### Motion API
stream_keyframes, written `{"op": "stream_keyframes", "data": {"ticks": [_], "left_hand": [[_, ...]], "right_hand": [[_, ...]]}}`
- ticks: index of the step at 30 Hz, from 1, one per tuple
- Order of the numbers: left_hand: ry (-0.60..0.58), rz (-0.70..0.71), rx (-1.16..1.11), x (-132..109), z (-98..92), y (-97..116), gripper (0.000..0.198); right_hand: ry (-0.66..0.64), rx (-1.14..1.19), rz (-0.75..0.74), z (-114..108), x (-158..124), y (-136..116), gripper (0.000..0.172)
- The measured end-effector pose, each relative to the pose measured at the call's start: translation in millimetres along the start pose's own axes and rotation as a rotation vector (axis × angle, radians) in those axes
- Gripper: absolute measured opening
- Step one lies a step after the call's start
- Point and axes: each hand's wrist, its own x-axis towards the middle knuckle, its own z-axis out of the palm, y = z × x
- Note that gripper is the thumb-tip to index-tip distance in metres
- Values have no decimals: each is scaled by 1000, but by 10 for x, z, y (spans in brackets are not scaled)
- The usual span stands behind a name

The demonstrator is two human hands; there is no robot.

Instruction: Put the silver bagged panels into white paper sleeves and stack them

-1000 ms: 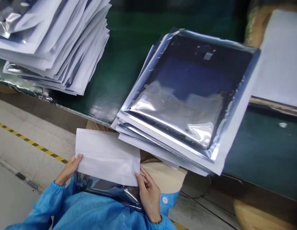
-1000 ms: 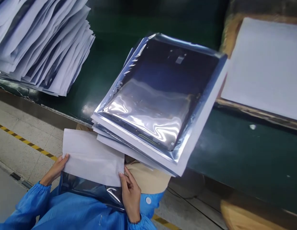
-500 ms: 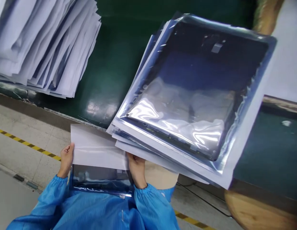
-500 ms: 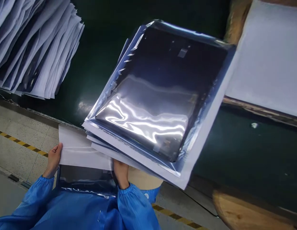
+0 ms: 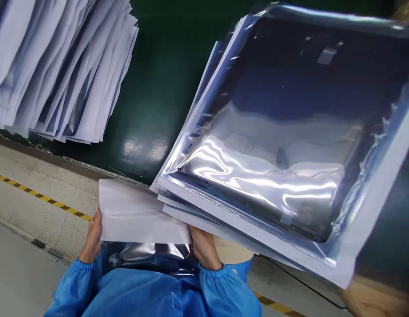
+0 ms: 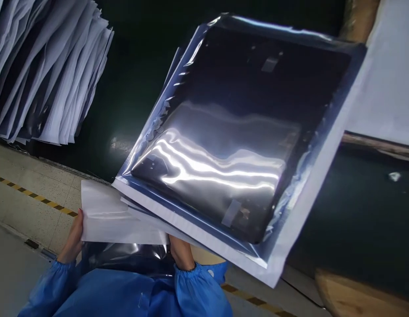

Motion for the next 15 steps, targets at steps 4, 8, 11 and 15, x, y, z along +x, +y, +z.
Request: {"op": "stream_keyframes", "data": {"ticks": [4,8,11,15], "left_hand": [[-83,-32,-51,89,51,65,61],[-47,-19,-131,124,180,27,49],[22,-23,-178,141,261,-47,35],[101,-47,-206,75,277,-120,24]], "right_hand": [[-107,-36,61,-120,-99,-37,49],[-285,-162,166,-256,-299,37,42],[-294,-185,210,-335,-397,122,43],[-293,-182,189,-393,-465,162,38]]}}
